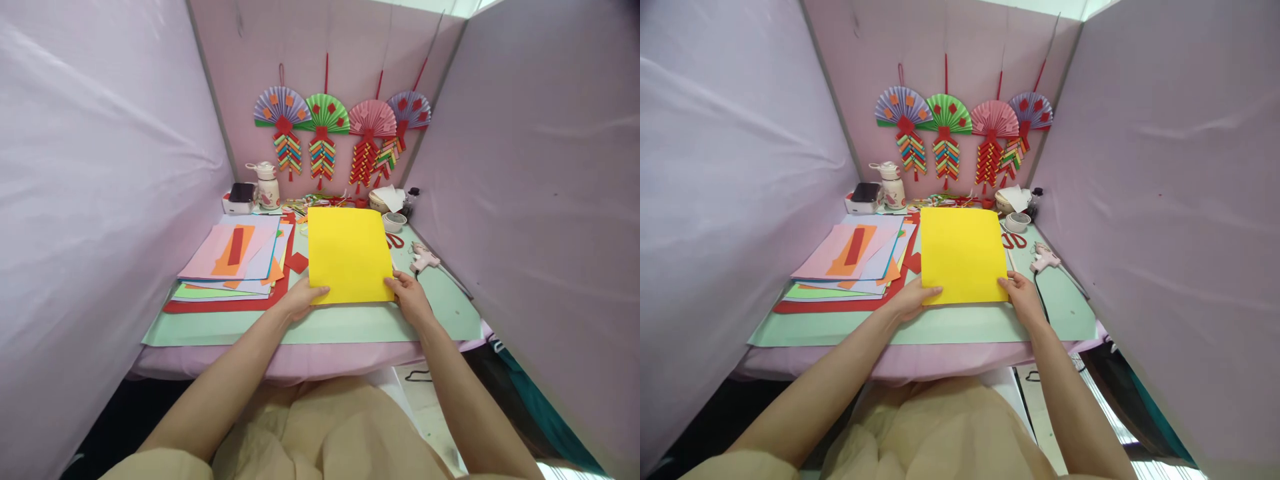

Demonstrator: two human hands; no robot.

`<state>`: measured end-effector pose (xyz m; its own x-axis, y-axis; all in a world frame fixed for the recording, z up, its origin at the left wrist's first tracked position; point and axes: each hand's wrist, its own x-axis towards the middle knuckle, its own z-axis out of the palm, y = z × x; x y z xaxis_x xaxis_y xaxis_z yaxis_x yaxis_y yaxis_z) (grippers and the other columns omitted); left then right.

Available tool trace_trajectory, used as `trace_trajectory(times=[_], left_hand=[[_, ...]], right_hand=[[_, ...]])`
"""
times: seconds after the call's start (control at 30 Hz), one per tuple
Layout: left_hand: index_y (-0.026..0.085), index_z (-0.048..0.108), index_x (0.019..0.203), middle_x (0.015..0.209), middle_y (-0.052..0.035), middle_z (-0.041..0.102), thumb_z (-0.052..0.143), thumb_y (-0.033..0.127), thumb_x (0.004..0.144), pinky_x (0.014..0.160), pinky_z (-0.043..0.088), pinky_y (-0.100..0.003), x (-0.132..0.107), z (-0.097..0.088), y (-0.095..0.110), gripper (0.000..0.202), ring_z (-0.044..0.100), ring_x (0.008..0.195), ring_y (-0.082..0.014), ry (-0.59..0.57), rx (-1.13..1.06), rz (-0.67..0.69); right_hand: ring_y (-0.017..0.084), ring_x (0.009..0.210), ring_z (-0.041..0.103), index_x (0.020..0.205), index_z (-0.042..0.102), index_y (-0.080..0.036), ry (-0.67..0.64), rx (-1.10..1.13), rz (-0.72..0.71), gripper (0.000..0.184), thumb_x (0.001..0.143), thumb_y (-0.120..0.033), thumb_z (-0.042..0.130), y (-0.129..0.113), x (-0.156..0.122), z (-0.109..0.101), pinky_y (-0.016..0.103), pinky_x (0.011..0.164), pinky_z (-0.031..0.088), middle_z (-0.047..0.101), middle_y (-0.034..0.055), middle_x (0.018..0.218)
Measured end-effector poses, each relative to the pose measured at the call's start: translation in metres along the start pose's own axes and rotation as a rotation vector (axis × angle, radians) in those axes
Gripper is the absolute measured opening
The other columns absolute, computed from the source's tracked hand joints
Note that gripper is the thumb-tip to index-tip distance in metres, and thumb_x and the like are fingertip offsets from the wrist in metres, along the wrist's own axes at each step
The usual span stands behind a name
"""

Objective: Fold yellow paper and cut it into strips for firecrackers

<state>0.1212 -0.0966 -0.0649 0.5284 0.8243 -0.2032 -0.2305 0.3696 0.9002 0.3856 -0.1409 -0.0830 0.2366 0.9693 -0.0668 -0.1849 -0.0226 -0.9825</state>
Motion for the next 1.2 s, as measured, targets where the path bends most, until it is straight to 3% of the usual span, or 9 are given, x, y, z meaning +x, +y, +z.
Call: trace_trajectory(times=[0.4,0.9,1.2], left_hand=[[0.018,0.057,0.123,0.127,-0.0123,0.060,0.074,0.020,0.071,0.097,0.046,-0.042,0.008,-0.011,-0.005,0.054,0.061,0.110,-0.0266,-0.098,0.003,0.019],[0.018,0.060,0.117,0.125,-0.0123,0.062,0.077,0.018,0.067,0.095,0.047,-0.040,0.002,-0.007,-0.002,0.052,0.062,0.109,-0.0256,-0.091,-0.032,-0.022],[0.018,0.059,0.122,0.118,-0.0127,0.066,0.077,0.013,0.065,0.096,0.045,-0.041,0.002,-0.010,-0.004,0.060,0.063,0.106,-0.0269,-0.168,-0.108,-0.011]], right_hand=[[0.024,0.075,0.067,0.084,0.067,-0.019,0.102,-0.129,-0.040,0.043,0.061,-0.054,0.073,0.001,-0.001,0.002,0.031,0.065,0.053,0.073,0.0036,0.080],[0.023,0.071,0.067,0.081,0.066,-0.019,0.161,-0.159,-0.047,0.040,0.062,-0.054,0.071,0.004,0.002,0.002,0.029,0.060,0.051,0.073,0.0025,0.076],[0.022,0.072,0.068,0.083,0.069,-0.020,0.220,-0.111,-0.054,0.034,0.064,-0.049,0.072,0.010,0.005,0.000,0.029,0.063,0.052,0.074,0.0015,0.080]])
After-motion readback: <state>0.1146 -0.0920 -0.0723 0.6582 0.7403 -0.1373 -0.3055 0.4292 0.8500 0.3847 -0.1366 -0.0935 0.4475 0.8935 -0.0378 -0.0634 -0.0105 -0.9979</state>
